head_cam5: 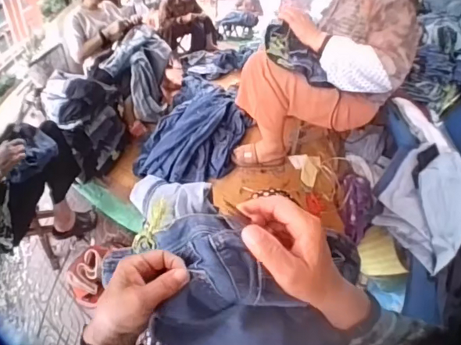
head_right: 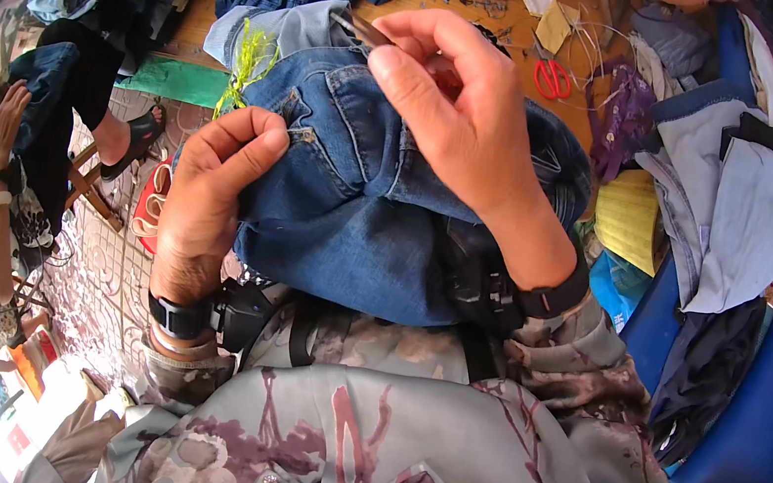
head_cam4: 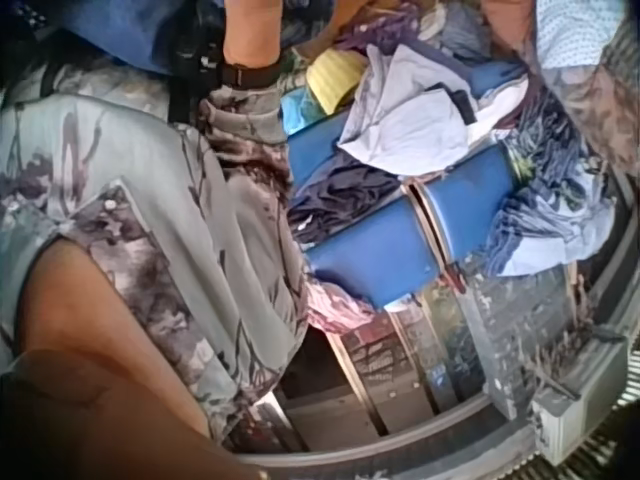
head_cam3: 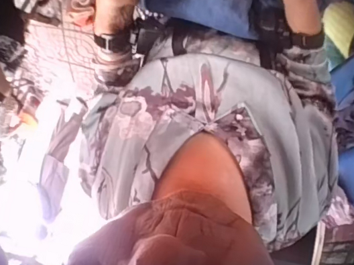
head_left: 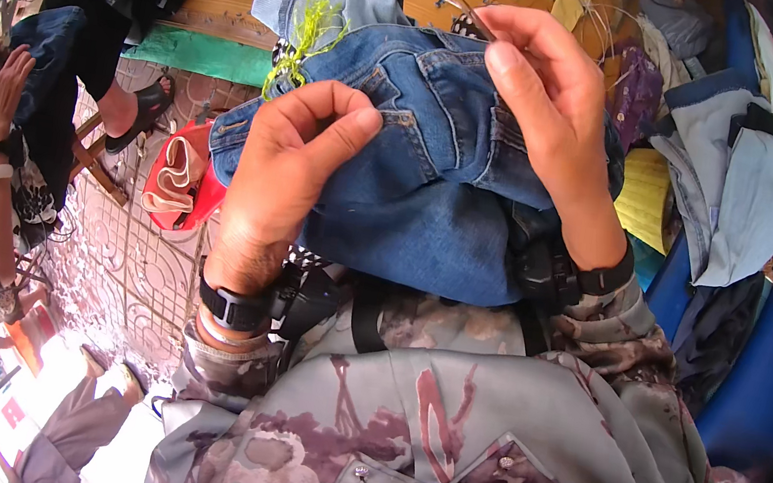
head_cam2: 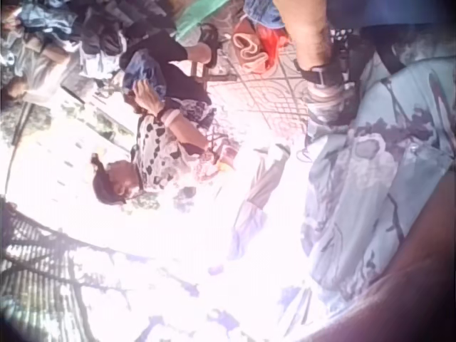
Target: The person uses small shears to trim loose threads from the waistband and pockets of denim jeans before turning them over to reach different sides. They then pick up a second pair of jeans from a pile and continue trimming threads from the leg hems and seams.
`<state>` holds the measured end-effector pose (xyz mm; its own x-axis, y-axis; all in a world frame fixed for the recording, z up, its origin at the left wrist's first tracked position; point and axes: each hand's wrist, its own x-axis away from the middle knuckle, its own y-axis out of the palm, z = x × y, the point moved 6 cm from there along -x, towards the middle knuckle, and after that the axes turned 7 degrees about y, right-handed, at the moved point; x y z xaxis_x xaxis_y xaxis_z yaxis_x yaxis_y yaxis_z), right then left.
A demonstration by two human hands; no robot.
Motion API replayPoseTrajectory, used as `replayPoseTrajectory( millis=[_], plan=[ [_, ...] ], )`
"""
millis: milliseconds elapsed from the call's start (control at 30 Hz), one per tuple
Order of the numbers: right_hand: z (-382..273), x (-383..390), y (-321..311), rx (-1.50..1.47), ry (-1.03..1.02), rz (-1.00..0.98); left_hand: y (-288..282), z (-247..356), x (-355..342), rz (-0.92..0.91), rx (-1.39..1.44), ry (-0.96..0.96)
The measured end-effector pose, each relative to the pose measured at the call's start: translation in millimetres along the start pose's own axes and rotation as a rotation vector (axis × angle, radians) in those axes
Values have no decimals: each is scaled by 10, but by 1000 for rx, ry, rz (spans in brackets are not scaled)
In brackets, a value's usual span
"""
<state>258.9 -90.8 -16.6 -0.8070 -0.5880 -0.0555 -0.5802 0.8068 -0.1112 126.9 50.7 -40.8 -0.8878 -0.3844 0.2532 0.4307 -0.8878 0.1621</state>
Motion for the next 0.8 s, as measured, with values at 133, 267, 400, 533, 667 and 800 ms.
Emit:
replayPoseTrajectory(
  millis=[133, 267, 400, 533, 667, 800],
  plan=[
    [-435, 233, 17, 420, -402, -9, -30, -21, -66, -61, 60, -76],
    [-459, 419, 101, 686, -506, -30, -50, -22, -71, -36, 77, -90],
    [-446, 435, 112, 759, -478, -9, -33, -20, -79, -46, 79, -80],
    [-452, 438, 149, 775, -468, 5, -32, -22, -102, -57, 77, -57],
    [-492, 441, 158, 737, -436, -7, -52, -26, -101, -88, 71, -43],
    [-518, 460, 207, 805, -474, -46, -55, -55, -93, -94, 97, -28]
  ],
)
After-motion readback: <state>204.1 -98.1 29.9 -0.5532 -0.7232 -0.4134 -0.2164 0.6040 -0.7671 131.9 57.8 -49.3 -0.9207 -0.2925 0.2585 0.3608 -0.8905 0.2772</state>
